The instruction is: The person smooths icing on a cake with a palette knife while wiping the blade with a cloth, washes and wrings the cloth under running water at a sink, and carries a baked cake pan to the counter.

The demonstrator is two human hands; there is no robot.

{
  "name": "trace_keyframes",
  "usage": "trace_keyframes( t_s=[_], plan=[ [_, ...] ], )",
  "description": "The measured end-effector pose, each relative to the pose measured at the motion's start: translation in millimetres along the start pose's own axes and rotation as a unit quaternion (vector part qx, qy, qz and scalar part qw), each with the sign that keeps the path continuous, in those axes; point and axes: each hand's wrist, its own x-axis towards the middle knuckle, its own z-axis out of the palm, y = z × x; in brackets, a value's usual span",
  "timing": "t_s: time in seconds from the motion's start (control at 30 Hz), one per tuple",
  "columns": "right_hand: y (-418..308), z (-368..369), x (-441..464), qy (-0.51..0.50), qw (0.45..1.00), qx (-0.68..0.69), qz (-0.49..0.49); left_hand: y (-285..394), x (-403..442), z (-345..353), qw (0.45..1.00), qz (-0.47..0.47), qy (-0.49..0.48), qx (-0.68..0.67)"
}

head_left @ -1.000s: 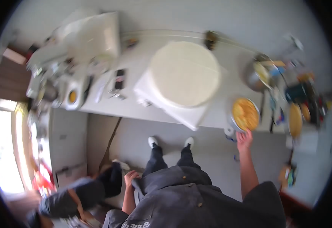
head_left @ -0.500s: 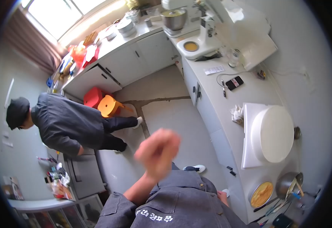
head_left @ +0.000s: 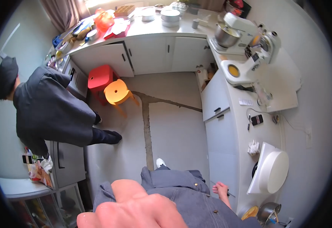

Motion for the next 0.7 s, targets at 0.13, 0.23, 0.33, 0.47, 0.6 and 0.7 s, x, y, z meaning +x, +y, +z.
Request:
trace_keyframes(
  t_s=[0.13, 0.23, 0.33, 0.47, 0.6, 0.7],
  plan=[
    [-22.3, 51.5, 3.5, -0.043, 0.997, -0.066, 0.014, 21.2, 14.3, -60.4, 0.996, -0.009, 0.087, 0.017],
    [-63.2, 75.9, 0.7, -0.074, 0.964, -0.248, -0.061, 26.0, 20.9, -111.4, 0.996, 0.026, 0.084, -0.017],
    [-122.3, 104.2, 3.4, -0.074, 0.952, -0.297, -0.021, 29.2, 24.6, -160.5, 0.994, 0.008, 0.106, -0.014],
    [-204.3, 142.4, 62.8, -0.116, 0.956, -0.27, 0.014, 43.1, 37.0, -233.7, 0.981, -0.099, 0.154, 0.059],
    [-317.3, 209.6, 155.7, -0.148, 0.939, -0.31, 0.028, 34.6, 25.7, -335.9, 0.928, -0.097, 0.215, 0.287],
    [-435.2, 282.9, 238.8, -0.197, 0.904, -0.367, -0.093, 19.5, -6.5, -420.9, 0.718, -0.278, 0.376, 0.515]
  ],
)
